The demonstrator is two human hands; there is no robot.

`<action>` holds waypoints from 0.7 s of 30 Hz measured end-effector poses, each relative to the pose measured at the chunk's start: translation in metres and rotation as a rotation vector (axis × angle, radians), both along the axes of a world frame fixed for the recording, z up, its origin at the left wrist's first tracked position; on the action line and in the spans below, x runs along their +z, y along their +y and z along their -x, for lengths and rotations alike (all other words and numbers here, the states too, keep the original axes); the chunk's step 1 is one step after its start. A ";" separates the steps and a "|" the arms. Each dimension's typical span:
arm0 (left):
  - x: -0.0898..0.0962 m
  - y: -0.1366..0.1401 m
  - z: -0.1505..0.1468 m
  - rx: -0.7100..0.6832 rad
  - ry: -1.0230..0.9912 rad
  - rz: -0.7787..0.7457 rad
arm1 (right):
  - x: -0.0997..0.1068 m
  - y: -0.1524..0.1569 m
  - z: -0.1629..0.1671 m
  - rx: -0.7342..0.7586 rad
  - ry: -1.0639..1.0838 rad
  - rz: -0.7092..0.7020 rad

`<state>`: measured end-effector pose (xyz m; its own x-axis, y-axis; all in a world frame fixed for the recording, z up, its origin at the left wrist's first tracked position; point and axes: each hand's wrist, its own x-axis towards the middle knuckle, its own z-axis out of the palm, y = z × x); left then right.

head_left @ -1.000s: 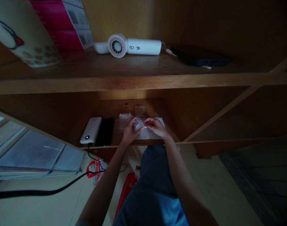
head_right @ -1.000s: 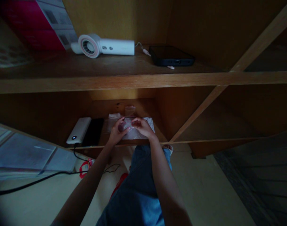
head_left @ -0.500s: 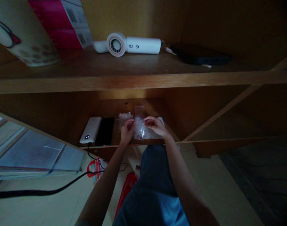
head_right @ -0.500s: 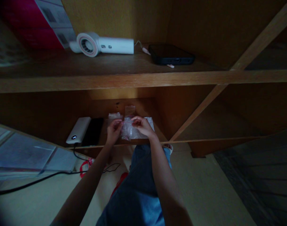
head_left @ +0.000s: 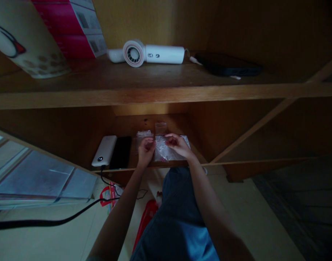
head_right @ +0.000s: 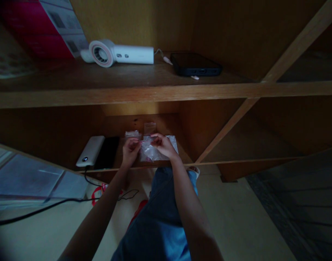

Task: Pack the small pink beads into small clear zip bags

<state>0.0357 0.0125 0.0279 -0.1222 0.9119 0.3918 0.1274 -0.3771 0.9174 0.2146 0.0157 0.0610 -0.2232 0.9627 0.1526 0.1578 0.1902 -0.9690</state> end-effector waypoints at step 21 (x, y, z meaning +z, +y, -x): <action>0.000 -0.001 -0.002 -0.104 -0.066 0.019 | -0.013 0.007 0.007 0.042 0.085 -0.008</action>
